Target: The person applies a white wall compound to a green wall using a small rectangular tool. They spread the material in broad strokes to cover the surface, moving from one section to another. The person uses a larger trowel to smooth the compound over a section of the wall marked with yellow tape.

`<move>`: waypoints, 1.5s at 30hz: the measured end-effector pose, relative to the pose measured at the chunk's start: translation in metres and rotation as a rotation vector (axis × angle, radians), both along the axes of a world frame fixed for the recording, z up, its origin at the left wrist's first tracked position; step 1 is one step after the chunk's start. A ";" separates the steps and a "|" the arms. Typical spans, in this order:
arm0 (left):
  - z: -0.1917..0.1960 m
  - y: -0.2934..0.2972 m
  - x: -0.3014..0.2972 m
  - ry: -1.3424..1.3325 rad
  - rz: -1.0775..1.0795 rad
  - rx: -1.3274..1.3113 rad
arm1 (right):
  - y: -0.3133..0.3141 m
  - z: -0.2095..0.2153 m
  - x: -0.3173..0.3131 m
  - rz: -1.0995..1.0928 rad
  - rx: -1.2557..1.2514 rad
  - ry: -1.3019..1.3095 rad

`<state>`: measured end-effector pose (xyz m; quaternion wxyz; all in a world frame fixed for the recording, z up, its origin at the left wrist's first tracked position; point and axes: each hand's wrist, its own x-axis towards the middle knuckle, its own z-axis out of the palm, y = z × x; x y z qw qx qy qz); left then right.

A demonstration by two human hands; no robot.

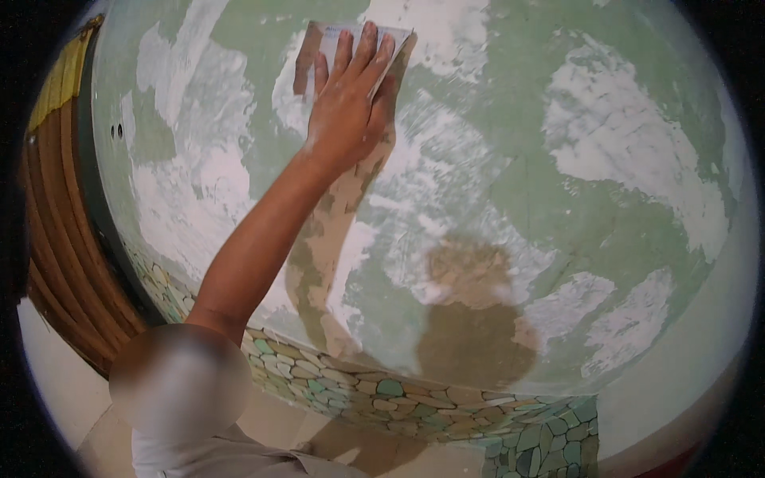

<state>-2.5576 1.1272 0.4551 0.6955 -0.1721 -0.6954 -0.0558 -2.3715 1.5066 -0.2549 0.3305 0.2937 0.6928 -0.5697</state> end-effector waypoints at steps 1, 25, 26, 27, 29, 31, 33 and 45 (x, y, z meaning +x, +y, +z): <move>0.017 0.002 -0.005 0.031 0.007 -0.014 | 0.000 0.003 -0.004 -0.004 0.003 0.010; 0.290 0.000 -0.034 0.016 0.170 -0.050 | 0.003 0.039 -0.075 -0.045 -0.034 0.149; 0.294 0.002 -0.033 0.019 0.151 -0.055 | 0.004 0.039 -0.075 -0.050 -0.038 0.154; 0.294 0.003 -0.031 0.017 0.132 -0.057 | 0.005 0.038 -0.072 -0.057 -0.035 0.157; 0.293 0.005 -0.027 0.027 0.145 -0.048 | 0.008 0.035 -0.066 -0.063 -0.033 0.160; 0.284 0.008 -0.021 0.016 0.110 -0.043 | 0.014 0.029 -0.060 -0.074 -0.022 0.156; 0.268 0.007 -0.017 0.026 0.113 -0.041 | 0.018 0.019 -0.046 -0.080 -0.010 0.135; 0.074 0.035 -0.019 0.172 0.082 -0.129 | 0.093 -0.092 0.092 -0.036 0.190 -0.054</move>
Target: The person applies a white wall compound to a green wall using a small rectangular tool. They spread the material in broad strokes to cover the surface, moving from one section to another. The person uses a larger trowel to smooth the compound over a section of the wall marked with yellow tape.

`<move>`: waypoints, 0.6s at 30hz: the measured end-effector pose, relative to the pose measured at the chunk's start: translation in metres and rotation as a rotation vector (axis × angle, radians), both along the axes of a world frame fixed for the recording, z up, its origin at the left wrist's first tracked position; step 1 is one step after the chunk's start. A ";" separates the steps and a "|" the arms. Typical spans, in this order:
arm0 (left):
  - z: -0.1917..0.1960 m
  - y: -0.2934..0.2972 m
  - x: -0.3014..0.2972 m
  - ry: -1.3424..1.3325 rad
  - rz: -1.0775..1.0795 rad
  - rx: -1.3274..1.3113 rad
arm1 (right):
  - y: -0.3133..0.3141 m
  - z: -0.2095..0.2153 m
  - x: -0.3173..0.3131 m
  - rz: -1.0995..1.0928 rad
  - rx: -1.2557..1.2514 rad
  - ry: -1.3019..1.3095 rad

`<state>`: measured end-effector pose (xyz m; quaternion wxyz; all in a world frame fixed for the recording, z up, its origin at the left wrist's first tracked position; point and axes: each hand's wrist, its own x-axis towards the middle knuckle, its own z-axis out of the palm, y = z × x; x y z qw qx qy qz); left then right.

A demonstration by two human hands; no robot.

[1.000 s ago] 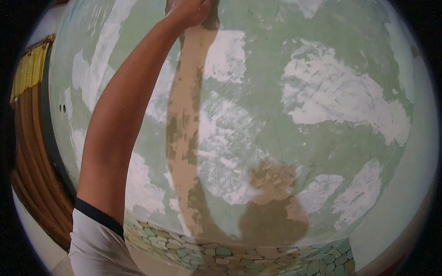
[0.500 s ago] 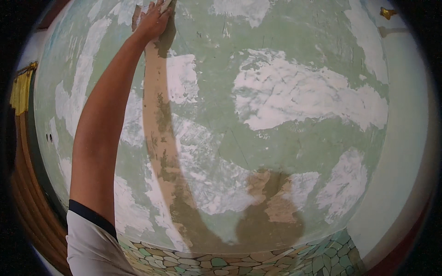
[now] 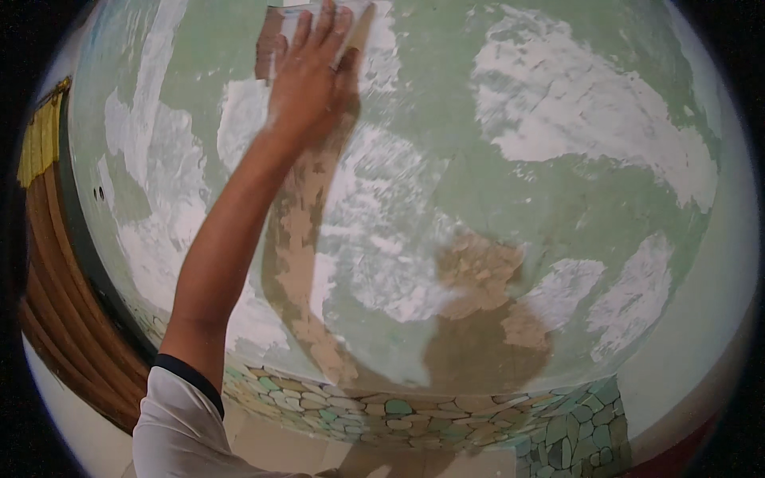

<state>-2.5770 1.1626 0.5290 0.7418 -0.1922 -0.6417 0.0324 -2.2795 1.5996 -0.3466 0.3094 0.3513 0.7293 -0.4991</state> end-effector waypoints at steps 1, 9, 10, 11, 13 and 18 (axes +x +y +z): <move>-0.014 0.000 0.000 -0.021 0.027 -0.031 | 0.007 -0.012 0.013 0.027 0.028 -0.011; -0.105 -0.029 0.033 -0.278 0.093 -0.067 | 0.006 0.005 0.034 -0.094 -0.128 0.101; -0.116 -0.030 0.038 -0.314 0.090 -0.076 | -0.016 0.024 0.032 -0.158 -0.133 0.074; -0.128 -0.030 0.046 -0.360 0.096 -0.061 | -0.038 0.057 0.030 -0.223 -0.133 0.049; -0.164 -0.047 0.049 -0.466 -0.014 0.063 | 0.028 -0.057 0.065 -0.176 -0.029 -0.102; -0.283 -0.038 0.055 -0.642 0.037 0.099 | 0.008 -0.050 0.092 -0.027 -0.252 -0.290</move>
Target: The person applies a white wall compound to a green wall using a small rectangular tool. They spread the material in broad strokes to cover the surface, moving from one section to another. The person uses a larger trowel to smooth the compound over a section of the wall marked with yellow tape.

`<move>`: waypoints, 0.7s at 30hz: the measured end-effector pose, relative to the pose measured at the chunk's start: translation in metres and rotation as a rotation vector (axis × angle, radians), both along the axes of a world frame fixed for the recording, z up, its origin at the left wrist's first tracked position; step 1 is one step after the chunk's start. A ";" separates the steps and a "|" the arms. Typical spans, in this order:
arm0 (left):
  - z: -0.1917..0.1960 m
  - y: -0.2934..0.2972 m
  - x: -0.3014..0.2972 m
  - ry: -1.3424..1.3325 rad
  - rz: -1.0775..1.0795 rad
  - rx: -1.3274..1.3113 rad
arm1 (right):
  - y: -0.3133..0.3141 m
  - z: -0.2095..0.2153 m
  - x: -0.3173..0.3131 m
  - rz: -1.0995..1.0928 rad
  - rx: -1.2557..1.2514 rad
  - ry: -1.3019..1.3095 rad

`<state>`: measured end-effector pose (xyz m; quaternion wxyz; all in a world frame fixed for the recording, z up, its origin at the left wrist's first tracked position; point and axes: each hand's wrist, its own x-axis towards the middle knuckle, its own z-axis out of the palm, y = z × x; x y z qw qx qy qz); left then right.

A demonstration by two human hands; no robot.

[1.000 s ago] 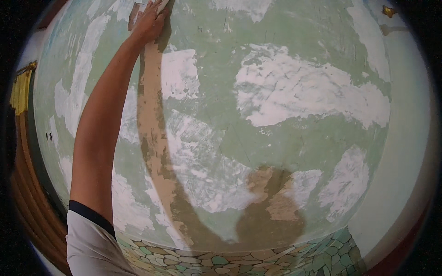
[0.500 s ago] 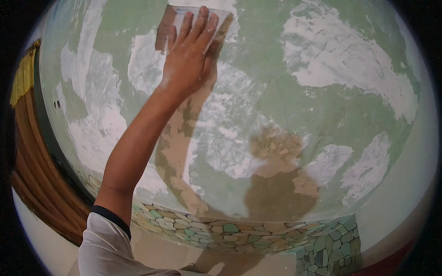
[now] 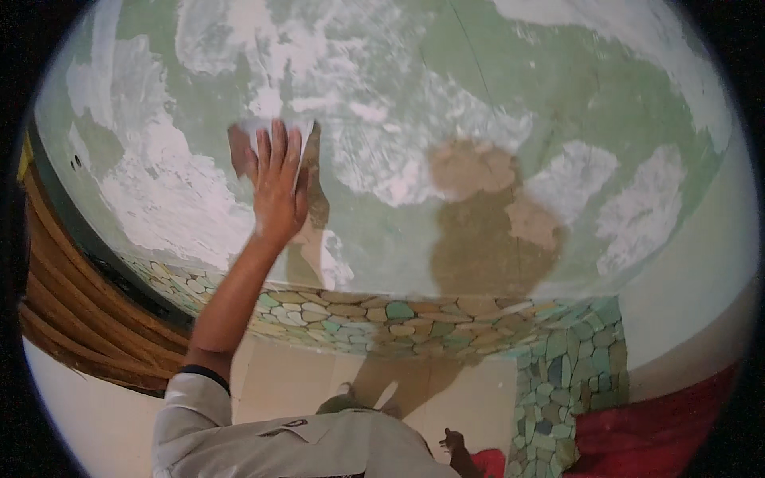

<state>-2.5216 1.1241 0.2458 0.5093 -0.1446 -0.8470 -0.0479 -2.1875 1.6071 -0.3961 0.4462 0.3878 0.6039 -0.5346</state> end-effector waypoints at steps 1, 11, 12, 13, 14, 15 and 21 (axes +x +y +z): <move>-0.028 0.000 0.003 -0.061 0.023 0.029 | -0.001 -0.005 0.004 -0.014 0.032 -0.070; -0.276 0.059 0.022 -0.181 -0.059 0.733 | -0.018 0.069 0.054 -0.203 0.198 0.089; -0.278 0.068 0.025 -0.195 -0.085 0.734 | -0.017 0.069 0.057 -0.217 0.201 0.092; -0.278 0.074 0.024 -0.141 -0.161 0.785 | -0.018 0.068 0.060 -0.229 0.204 0.096; -0.277 0.079 0.022 -0.088 -0.235 0.835 | -0.019 0.068 0.065 -0.247 0.214 0.072; -0.270 0.084 0.021 -0.031 -0.308 0.889 | -0.020 0.065 0.070 -0.264 0.225 0.051; -0.177 0.112 -0.001 -0.060 -0.150 0.716 | -0.013 0.046 0.114 -0.362 0.234 0.044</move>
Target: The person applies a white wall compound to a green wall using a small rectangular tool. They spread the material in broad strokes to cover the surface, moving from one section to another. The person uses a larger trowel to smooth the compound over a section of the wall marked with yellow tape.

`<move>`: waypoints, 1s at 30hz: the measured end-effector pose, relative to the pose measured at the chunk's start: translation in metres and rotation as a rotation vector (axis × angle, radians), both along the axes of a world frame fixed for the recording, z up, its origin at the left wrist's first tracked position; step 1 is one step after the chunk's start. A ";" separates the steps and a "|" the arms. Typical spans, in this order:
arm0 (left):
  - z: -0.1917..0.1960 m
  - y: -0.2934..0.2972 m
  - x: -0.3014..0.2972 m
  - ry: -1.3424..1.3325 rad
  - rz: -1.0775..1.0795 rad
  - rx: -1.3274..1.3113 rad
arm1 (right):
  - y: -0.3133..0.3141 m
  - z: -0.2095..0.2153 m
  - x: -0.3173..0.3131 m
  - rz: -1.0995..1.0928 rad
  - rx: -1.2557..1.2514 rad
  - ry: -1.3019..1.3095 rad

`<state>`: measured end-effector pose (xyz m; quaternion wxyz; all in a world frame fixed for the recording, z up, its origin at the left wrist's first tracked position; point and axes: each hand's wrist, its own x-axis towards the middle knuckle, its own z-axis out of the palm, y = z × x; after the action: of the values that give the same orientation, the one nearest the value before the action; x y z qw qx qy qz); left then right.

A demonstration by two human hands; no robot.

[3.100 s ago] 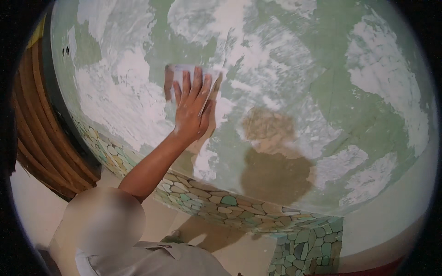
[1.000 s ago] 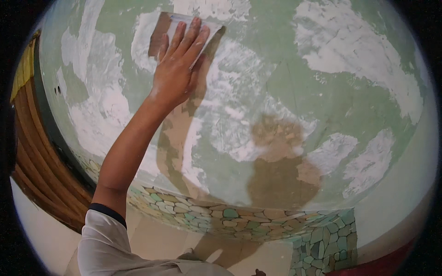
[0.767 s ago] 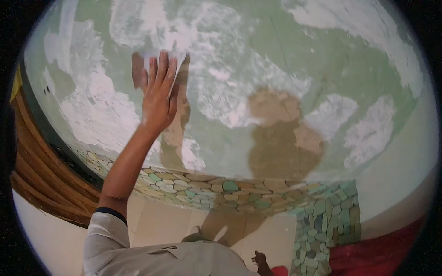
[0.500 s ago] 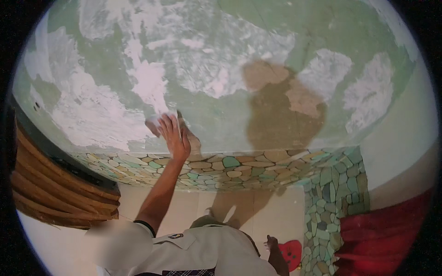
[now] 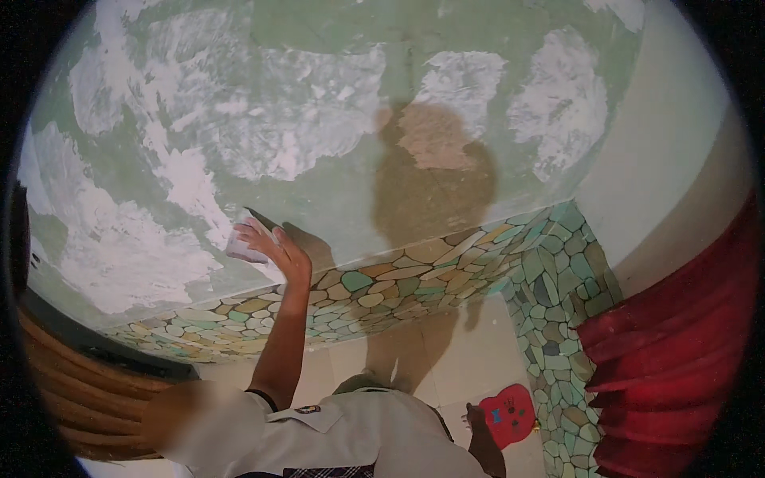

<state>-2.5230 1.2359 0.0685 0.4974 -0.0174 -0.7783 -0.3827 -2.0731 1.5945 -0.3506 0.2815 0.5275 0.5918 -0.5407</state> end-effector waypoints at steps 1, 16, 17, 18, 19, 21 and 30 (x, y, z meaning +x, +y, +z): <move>0.010 0.003 -0.009 0.016 0.024 -0.022 | 0.000 -0.001 0.002 -0.031 -0.017 -0.006; 0.134 0.158 -0.040 0.064 -0.106 -0.544 | -0.025 0.004 0.038 -0.355 -0.055 0.112; 0.128 0.172 -0.040 0.037 -0.138 -0.602 | -0.024 0.005 0.032 -0.368 -0.075 0.136; 0.122 0.189 -0.039 0.013 -0.173 -0.660 | -0.022 0.006 0.024 -0.385 -0.094 0.163; 0.117 0.205 -0.039 -0.006 -0.208 -0.718 | -0.019 0.009 0.014 -0.403 -0.113 0.194; 0.108 0.234 -0.044 0.039 -0.218 -0.698 | -0.013 0.019 -0.006 -0.447 -0.130 0.239; 0.114 0.365 -0.063 0.105 -0.426 -0.677 | 0.030 0.018 -0.049 -0.609 -0.157 0.282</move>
<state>-2.5856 1.6007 0.1822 0.4121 -0.3607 -0.8131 -0.1976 -2.1221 1.6241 -0.3326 0.0621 0.5766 0.3968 -0.7115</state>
